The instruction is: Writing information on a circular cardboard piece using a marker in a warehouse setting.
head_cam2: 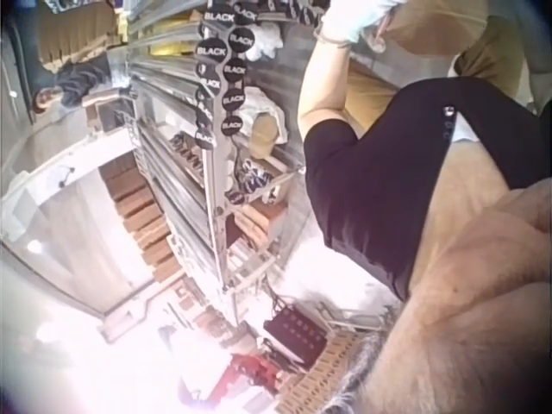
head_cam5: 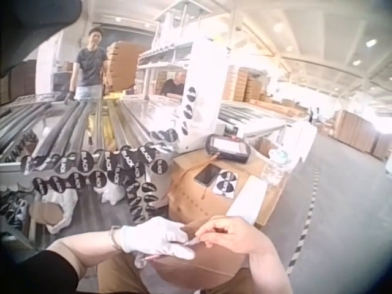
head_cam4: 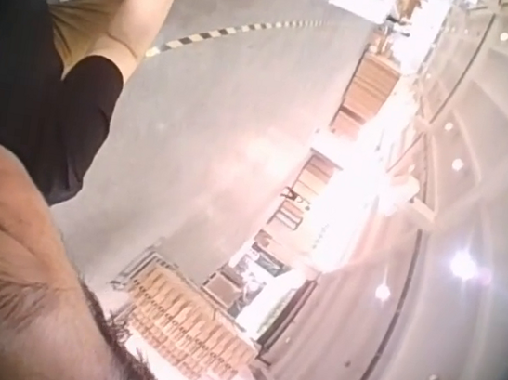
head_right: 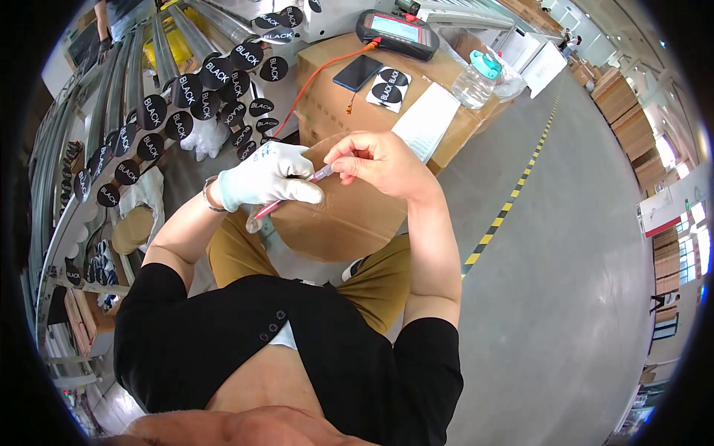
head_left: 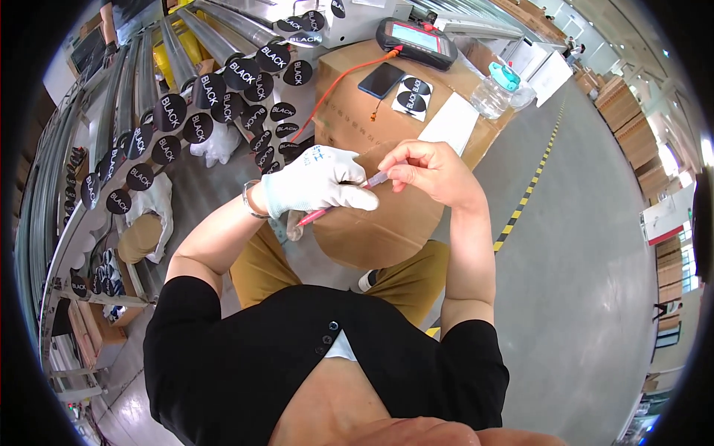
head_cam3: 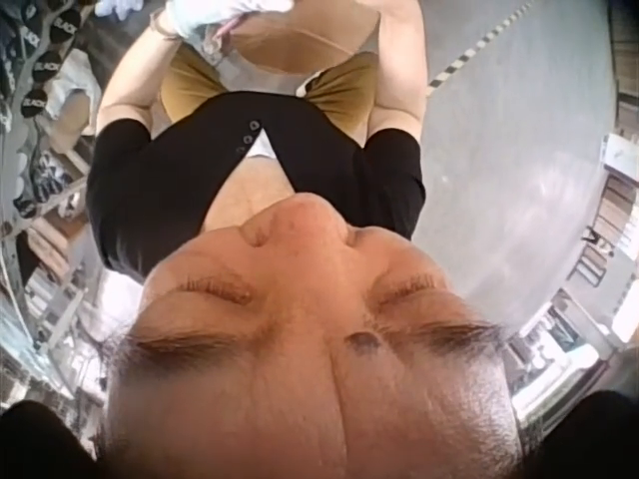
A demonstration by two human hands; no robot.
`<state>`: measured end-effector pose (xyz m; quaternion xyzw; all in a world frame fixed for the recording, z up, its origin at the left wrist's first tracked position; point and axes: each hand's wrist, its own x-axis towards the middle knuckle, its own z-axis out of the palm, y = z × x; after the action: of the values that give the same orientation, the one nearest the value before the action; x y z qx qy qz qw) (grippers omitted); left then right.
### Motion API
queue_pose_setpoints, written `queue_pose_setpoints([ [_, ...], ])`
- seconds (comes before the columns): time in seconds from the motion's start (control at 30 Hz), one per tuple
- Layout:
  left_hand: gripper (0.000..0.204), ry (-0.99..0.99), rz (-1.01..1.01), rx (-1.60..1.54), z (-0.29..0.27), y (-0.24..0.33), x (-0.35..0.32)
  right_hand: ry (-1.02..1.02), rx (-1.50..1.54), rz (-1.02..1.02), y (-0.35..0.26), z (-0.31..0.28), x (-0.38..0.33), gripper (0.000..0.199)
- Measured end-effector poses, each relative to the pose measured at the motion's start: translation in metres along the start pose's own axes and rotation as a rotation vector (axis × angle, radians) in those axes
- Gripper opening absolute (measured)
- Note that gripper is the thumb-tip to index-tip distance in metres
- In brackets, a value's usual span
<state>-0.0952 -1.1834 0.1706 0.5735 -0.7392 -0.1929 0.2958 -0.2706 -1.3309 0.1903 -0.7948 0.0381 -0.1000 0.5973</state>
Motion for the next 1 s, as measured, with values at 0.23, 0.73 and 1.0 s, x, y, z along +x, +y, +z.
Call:
queue_pose_setpoints([
  [0.23, 0.052, 0.060, 0.058, 0.000, 0.008, -0.011, 0.007, 0.002, 0.070, 0.021, 0.011, -0.002, 0.003, 0.011],
  [0.73, 0.034, 0.491, 0.179, 0.319, 0.031, -0.035, 0.010, -0.022, 0.284, 0.228, 0.064, 0.070, -0.020, 0.037],
  [1.0, 0.015, 0.523, 0.027, -0.155, 0.044, -0.051, -0.002, 0.173, 0.352, 0.310, 0.081, 0.115, 0.009, 0.019],
])
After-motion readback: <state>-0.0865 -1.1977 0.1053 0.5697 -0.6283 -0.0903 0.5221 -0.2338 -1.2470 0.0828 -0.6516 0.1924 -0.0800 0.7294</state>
